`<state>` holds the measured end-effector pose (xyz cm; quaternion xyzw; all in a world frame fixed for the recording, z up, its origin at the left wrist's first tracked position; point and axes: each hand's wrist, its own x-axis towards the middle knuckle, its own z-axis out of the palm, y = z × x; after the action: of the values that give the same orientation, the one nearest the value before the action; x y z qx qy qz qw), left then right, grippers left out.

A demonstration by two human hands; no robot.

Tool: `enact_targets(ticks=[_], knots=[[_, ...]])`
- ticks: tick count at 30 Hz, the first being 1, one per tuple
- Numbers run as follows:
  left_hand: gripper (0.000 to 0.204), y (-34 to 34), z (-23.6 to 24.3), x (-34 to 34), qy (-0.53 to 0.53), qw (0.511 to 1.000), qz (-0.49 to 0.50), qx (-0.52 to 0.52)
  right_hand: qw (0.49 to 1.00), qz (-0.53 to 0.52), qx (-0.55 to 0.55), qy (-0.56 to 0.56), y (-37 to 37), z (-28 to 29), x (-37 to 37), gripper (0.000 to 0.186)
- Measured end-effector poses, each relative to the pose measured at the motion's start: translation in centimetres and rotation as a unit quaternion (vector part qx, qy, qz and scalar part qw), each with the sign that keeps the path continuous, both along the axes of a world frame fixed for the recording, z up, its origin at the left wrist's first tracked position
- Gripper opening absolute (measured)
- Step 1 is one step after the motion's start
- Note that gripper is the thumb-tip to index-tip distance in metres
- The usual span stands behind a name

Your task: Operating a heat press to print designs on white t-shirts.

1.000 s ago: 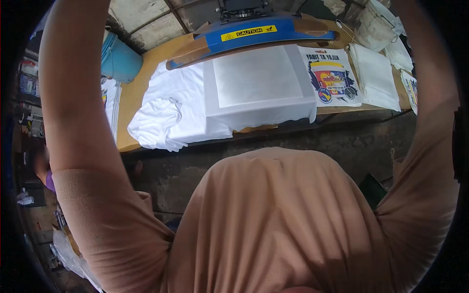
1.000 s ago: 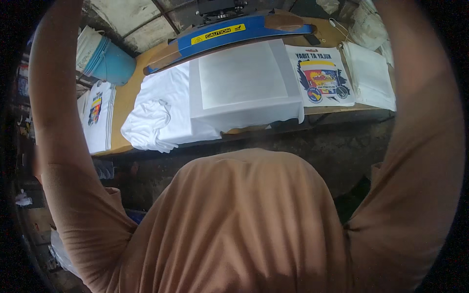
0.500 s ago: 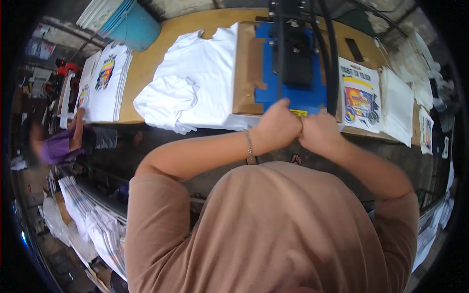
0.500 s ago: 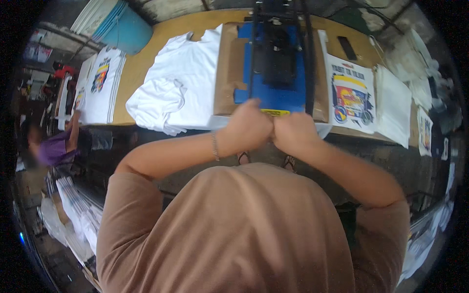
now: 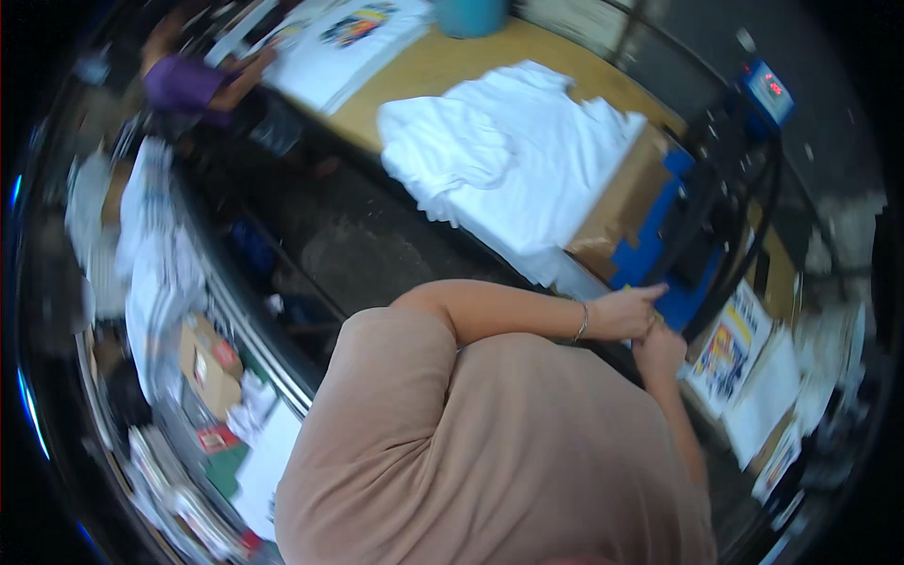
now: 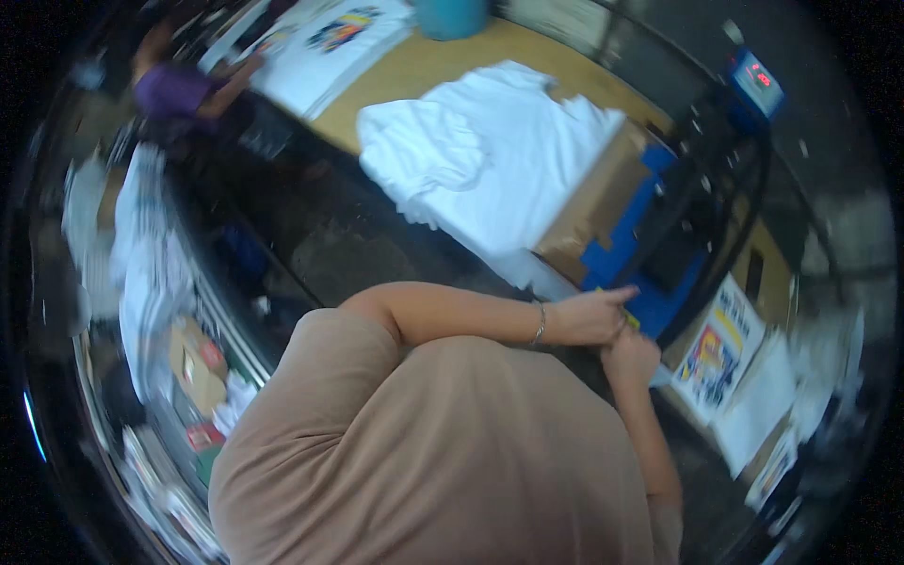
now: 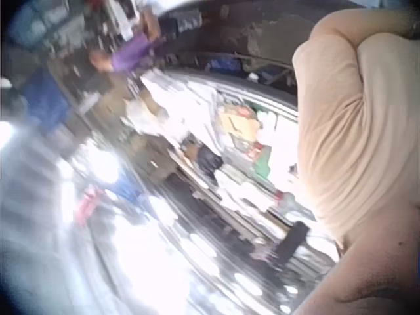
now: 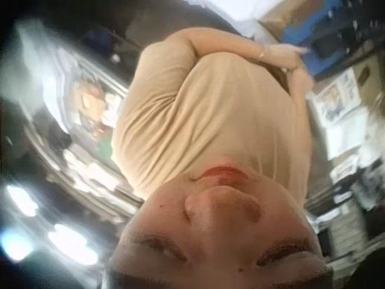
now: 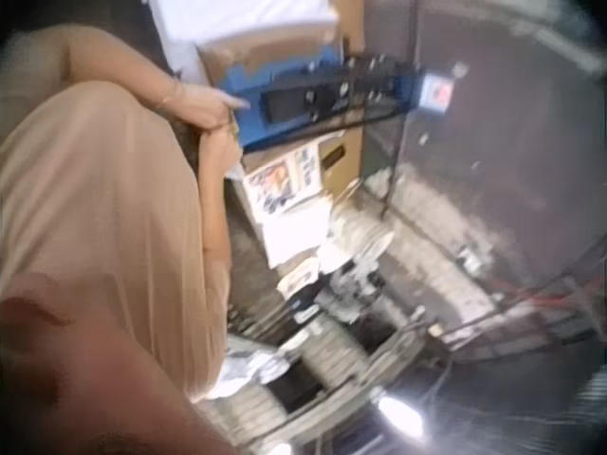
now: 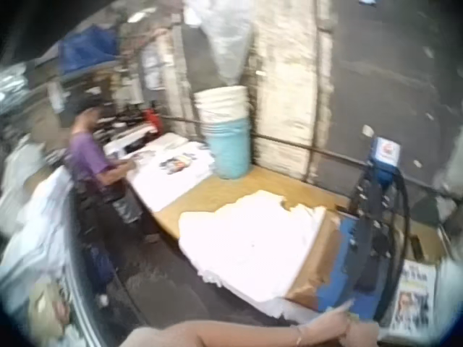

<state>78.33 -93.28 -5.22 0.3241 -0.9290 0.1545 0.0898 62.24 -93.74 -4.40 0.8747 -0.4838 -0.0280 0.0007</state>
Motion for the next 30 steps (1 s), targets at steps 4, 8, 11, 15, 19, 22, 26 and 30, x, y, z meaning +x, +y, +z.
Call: enact_targets(ticks=[4,8,11,15,19,22,26,30], knots=[[0.038,3.4,1.0,2.8,0.285,0.954,-0.023,-0.094,0.998,0.015,0.036,-0.043,0.3,1.9,0.2,0.033],[0.049,12.1,-3.4,7.4,0.311,0.937,0.128,0.098,0.992,0.097,0.075,0.010,0.1,4.2,1.2,0.043],[0.046,22.2,-4.3,7.0,0.464,0.735,0.477,0.132,0.973,0.140,0.137,0.123,-0.7,9.1,3.0,0.051],[0.041,34.5,-7.8,3.5,0.476,0.505,0.720,-0.018,0.887,0.246,0.156,-0.358,-0.6,13.8,7.1,0.025],[0.023,41.7,-12.6,0.7,0.543,0.265,0.794,-0.064,0.750,0.230,0.465,-0.411,3.3,12.2,13.6,0.019],[0.020,42.5,-14.0,3.4,0.557,0.256,0.789,-0.033,0.621,0.174,0.689,-0.329,5.3,8.0,19.4,0.022],[0.023,38.8,-10.7,13.6,0.547,0.388,0.742,-0.001,0.591,0.036,0.697,-0.405,5.0,-3.6,27.5,0.027],[0.025,35.2,-4.9,23.4,0.557,0.506,0.655,0.068,0.588,-0.168,0.641,-0.464,-1.4,-16.9,33.3,0.030]])
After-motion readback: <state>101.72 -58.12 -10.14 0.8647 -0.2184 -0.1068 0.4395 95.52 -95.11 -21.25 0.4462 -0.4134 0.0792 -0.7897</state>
